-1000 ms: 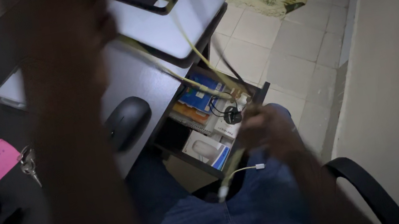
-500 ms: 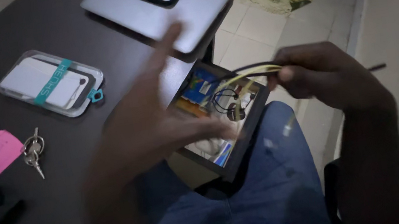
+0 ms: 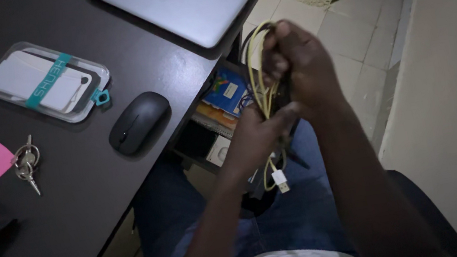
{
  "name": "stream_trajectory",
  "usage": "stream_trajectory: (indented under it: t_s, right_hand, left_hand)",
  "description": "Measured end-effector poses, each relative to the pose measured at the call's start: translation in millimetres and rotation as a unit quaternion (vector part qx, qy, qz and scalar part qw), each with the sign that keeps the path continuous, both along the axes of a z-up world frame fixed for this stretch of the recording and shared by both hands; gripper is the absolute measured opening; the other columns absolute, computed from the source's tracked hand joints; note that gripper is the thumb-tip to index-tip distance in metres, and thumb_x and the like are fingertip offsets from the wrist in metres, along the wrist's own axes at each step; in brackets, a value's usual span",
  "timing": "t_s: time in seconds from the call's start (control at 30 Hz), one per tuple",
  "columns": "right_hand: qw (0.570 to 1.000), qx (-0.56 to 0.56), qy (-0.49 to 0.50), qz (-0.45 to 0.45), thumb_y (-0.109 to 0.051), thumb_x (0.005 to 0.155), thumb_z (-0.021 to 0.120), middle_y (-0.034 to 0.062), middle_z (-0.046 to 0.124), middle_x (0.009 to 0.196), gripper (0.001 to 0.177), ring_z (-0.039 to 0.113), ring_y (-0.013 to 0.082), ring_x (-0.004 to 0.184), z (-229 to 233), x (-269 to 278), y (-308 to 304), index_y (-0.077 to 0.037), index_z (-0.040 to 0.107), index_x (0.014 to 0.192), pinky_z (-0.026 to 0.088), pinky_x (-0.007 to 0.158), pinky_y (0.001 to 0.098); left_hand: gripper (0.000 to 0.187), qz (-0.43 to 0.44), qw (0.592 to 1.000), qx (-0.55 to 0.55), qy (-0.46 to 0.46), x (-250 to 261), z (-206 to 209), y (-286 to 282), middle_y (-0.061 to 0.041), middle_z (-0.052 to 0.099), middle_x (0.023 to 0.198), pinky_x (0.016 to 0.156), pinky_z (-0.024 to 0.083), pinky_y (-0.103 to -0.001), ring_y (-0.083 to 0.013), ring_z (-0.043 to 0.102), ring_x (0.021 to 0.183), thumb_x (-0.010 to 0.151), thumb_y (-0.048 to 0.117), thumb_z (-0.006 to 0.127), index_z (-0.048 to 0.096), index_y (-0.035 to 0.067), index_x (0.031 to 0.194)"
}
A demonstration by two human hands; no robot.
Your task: The person organizes a desk by placing various items into a drawer. They handle a yellow cable, a pink cloth, keys, a toothbrush, and a stack of books, moving them from the desk surface into the drawer. Finally, they open a laptop and place a phone case on the desk.
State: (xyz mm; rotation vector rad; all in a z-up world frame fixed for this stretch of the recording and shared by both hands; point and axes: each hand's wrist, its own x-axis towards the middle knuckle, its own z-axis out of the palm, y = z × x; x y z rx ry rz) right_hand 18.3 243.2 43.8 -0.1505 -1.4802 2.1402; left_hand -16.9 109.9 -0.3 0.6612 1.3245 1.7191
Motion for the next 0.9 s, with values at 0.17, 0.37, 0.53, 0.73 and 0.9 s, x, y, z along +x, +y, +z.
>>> stream_trajectory:
  t_s: [0.17, 0.37, 0.53, 0.73, 0.9]
  right_hand:
    - [0.989, 0.092, -0.117, -0.022, -0.047, 0.105, 0.053, 0.0049, 0.067, 0.091, 0.043, 0.062, 0.0107, 0.075, -24.7, -7.3, -5.0, -0.005, 0.064, 0.107, 0.051, 0.065, 0.0244]
    - [0.922, 0.12, -0.368, -0.016, -0.049, 0.097, 0.059, 0.0149, 0.07, 0.117, 0.063, 0.069, 0.0176, 0.094, -110.6, 15.3, -18.4, -0.003, 0.053, 0.14, 0.057, 0.077, 0.0303]
    - [0.837, 0.188, -0.499, 0.125, -0.046, 0.094, 0.06, 0.0154, 0.076, 0.114, 0.067, 0.075, 0.0217, 0.091, -126.7, 36.3, -14.9, -0.007, 0.049, 0.147, 0.059, 0.076, 0.0353]
    - [0.855, 0.153, -0.471, 0.156, -0.041, 0.095, 0.061, 0.0118, 0.072, 0.096, 0.06, 0.068, 0.016, 0.069, -118.1, 23.7, -38.9, -0.006, 0.051, 0.143, 0.057, 0.06, 0.0322]
    - [0.869, 0.161, -0.456, 0.109, -0.035, 0.104, 0.053, 0.0109, 0.062, 0.085, 0.042, 0.056, 0.0191, 0.055, -200.9, -36.1, -33.1, 0.0, 0.059, 0.126, 0.045, 0.046, 0.0352]
  left_hand:
    - [0.029, 0.078, 0.989, -0.122, -0.035, -6.6, -40.1, 14.1, -0.001, 0.058, 0.063, 0.05, 0.043, -0.029, -0.0105, 0.052, 0.051, 0.102, 0.026, 0.059, 0.069, 0.003, 0.087]
    - [0.027, 0.1, 0.884, -0.085, -0.449, -30.8, -140.2, 54.1, -0.007, 0.069, 0.078, 0.068, 0.057, -0.037, -0.0206, 0.067, 0.074, 0.102, 0.026, 0.047, 0.065, 0.005, 0.099]
    - [0.027, 0.184, 0.866, -0.005, -0.464, -55.4, -276.0, 52.7, -0.003, 0.053, 0.076, 0.059, 0.054, -0.042, -0.0206, 0.056, 0.063, 0.099, 0.04, 0.063, 0.055, 0.015, 0.092]
    - [0.035, 0.301, 0.872, -0.018, -0.384, -112.5, -318.1, 6.5, -0.006, 0.053, 0.08, 0.06, 0.052, -0.044, -0.0238, 0.055, 0.066, 0.099, 0.048, 0.063, 0.055, 0.014, 0.093]
    - [0.035, 0.324, 0.912, -0.062, -0.245, -119.7, -295.8, -15.1, -0.01, 0.058, 0.09, 0.067, 0.052, -0.044, -0.0266, 0.058, 0.075, 0.099, 0.046, 0.061, 0.058, 0.011, 0.099]
